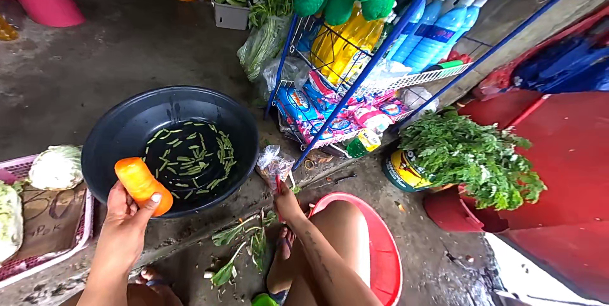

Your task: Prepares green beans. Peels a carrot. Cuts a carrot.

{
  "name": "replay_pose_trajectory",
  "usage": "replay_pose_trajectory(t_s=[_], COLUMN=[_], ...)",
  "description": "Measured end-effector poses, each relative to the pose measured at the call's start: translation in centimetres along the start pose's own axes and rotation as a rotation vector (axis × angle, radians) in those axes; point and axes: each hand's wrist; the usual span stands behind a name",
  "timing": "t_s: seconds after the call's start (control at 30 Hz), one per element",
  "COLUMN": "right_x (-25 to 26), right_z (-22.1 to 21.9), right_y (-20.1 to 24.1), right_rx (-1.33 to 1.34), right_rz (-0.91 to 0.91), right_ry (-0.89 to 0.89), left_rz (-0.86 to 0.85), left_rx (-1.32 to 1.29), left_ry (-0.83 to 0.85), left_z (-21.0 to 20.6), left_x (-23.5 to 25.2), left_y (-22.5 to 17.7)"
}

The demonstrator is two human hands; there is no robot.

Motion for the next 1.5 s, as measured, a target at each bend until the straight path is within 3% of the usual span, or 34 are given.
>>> replay_pose_trajectory(t_s=[0.17,0.33,0.47,0.7,0.87,1.0,1.13,1.33,1.5], right_x=[10.5,15.1,20.3,31.8,34.3,34.8,36.9,38.9,40.5], right_z=[1.4,0.9,1.8,2.8,2.7,0.9,1.0,3.1,3.8], right_y=[4.3,7.3,10.4,9.2,8.4,8.3,8.5,8.5,8.5], right_rx=[-0.466,-1.012,-0.799,-1.093,-1.009,-0.802,-0.754,-0.805,-0.963], right_rz=[0.040,-0.121,-0.019,-0.034,-0.017,0.133,0.010,-0.187,-0.199], right_ry=[-0.174,0.100,-0.184,-0.068,-0.047,-0.178,-0.336,-0.114,0.030], left_rz=[-0.014,-0.022,-0.036,0.010,-0.007,-0.029,-0.047,-0.052,-0.007], left_rx=[0.012,0.146,0.140,0.076,-0.013,0.028,0.028,-0.019,-0.045], left_ry=[-0.016,-0.018,0.015,0.060,0.042,0.042,0.033,0.089,0.038], left_z=[-0.7,-0.6,-0.1,-1.7,-2.4,-2.3,-1.6,0.8,-1.9], left_x=[0.3,0.6,1.6,3.1,3.7,4.2,4.2,3.8,5.1], left_y=[0.2,0.8,1.4,2.0,3.5,4.2,5.0,7.2,5.1])
Point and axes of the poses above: each hand's wrist, its own x-axis towards the middle knuckle, its own z-axis out of the back of the hand, y = z × x, and after that the axes turned 5 degrees about -z, right-handed
